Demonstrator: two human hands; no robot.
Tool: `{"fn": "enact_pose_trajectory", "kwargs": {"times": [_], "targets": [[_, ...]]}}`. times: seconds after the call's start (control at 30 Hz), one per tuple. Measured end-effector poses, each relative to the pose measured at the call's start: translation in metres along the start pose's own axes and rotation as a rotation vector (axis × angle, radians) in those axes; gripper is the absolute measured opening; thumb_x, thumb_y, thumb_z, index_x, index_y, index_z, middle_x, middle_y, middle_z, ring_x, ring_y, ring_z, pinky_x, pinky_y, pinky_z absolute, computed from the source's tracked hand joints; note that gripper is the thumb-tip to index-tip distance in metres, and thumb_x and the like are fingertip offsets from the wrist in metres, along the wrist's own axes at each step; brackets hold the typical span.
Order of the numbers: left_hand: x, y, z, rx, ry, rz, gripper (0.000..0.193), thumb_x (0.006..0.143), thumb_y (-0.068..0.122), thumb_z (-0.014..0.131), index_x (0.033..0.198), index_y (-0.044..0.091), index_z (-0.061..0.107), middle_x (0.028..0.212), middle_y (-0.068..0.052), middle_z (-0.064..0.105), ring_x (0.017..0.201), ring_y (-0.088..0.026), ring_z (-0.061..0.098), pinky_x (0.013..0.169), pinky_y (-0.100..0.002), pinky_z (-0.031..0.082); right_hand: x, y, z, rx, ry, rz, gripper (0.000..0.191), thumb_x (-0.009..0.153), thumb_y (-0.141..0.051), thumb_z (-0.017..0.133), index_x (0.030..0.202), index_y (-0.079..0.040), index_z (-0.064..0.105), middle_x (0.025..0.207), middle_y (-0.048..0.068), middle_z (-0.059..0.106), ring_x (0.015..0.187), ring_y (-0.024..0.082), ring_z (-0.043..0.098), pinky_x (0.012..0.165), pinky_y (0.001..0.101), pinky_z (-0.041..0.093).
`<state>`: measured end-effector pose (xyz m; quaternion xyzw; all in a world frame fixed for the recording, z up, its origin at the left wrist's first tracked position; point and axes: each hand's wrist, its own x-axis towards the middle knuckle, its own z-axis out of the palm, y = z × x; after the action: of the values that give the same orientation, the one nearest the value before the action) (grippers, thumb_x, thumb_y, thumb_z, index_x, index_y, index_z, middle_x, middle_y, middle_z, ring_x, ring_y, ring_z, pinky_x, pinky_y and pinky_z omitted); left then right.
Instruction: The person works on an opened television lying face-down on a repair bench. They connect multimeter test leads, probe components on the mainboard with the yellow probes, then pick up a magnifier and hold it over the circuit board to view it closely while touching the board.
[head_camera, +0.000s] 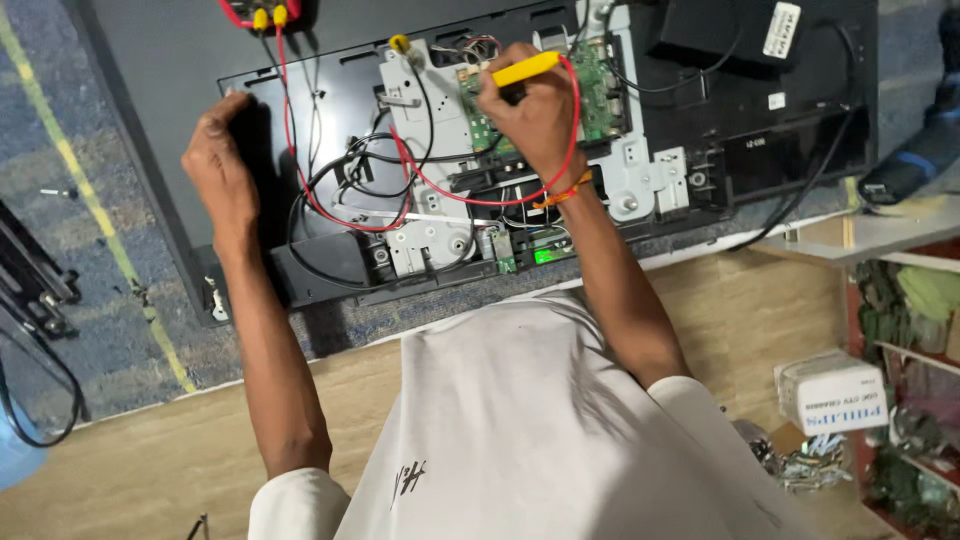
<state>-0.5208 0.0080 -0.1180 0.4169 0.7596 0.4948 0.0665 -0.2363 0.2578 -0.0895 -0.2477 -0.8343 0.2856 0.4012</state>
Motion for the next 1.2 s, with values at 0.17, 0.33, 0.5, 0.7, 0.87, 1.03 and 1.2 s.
{"fn": "enact_pose_trajectory", "kwargs": {"times": [0.17,0.33,0.5,0.7,0.87,1.03,1.2], "targets": [[0.001,0.007,-0.003,0.030,0.000,-0.023,0.083,0.115,0.061,0.027,0.124,-0.007,0.072,0.125,-0.023,0.073,0.127,-0.036,0.068,0.110,-0.044,0.050,0.002,-0.004,0.002,0.051,-0.003,0.050,0.012,0.090,-0.003,0.076,0.091,-0.003,0.064,0.083,0.009,0.067,0.070,0.022,0.069,0.063,0.0330,0.053],[0.004,0.005,-0.003,0.064,-0.002,-0.019,0.084,0.115,0.063,0.025,0.124,-0.007,0.073,0.125,-0.023,0.074,0.128,-0.036,0.067,0.110,-0.044,0.049,0.001,-0.005,0.005,0.028,0.030,0.052,0.014,0.089,-0.003,0.077,0.090,-0.003,0.064,0.081,0.010,0.066,0.070,0.024,0.068,0.063,0.0342,0.052],[0.003,0.004,-0.004,0.049,-0.007,-0.019,0.084,0.115,0.062,0.026,0.125,-0.007,0.072,0.125,-0.024,0.074,0.127,-0.036,0.068,0.111,-0.044,0.050,0.000,-0.004,0.007,0.011,0.054,0.019,0.014,0.088,-0.002,0.077,0.090,-0.004,0.064,0.082,0.010,0.067,0.073,0.027,0.068,0.066,0.0356,0.053],[0.003,0.005,-0.005,0.056,-0.010,-0.003,0.080,0.116,0.058,0.027,0.124,-0.009,0.071,0.125,-0.024,0.073,0.126,-0.035,0.069,0.110,-0.043,0.049,-0.003,-0.003,0.011,0.015,0.073,0.047,0.013,0.088,-0.004,0.077,0.091,-0.005,0.064,0.083,0.009,0.069,0.075,0.025,0.070,0.068,0.0342,0.055],[0.002,0.007,-0.006,0.047,-0.011,-0.013,0.077,0.117,0.055,0.029,0.125,-0.008,0.071,0.126,-0.024,0.073,0.126,-0.035,0.068,0.111,-0.043,0.048,-0.005,-0.004,0.014,0.011,0.070,0.075,0.013,0.088,-0.007,0.078,0.091,-0.006,0.065,0.082,0.008,0.070,0.073,0.023,0.069,0.066,0.0332,0.055],[0.002,0.006,-0.006,0.034,-0.010,-0.015,0.074,0.118,0.054,0.031,0.125,-0.009,0.070,0.125,-0.024,0.073,0.126,-0.035,0.068,0.110,-0.042,0.049,-0.005,-0.008,0.014,-0.033,0.071,0.086,0.014,0.087,-0.008,0.078,0.091,-0.007,0.065,0.082,0.007,0.070,0.072,0.023,0.069,0.064,0.0335,0.055],[0.001,0.004,-0.006,0.053,-0.006,-0.011,0.073,0.118,0.053,0.031,0.125,-0.009,0.070,0.126,-0.024,0.073,0.126,-0.034,0.068,0.110,-0.043,0.049,-0.004,-0.010,0.013,-0.045,0.082,0.081,0.014,0.087,-0.010,0.078,0.090,-0.008,0.065,0.081,0.006,0.069,0.072,0.024,0.069,0.064,0.0343,0.055]]}}
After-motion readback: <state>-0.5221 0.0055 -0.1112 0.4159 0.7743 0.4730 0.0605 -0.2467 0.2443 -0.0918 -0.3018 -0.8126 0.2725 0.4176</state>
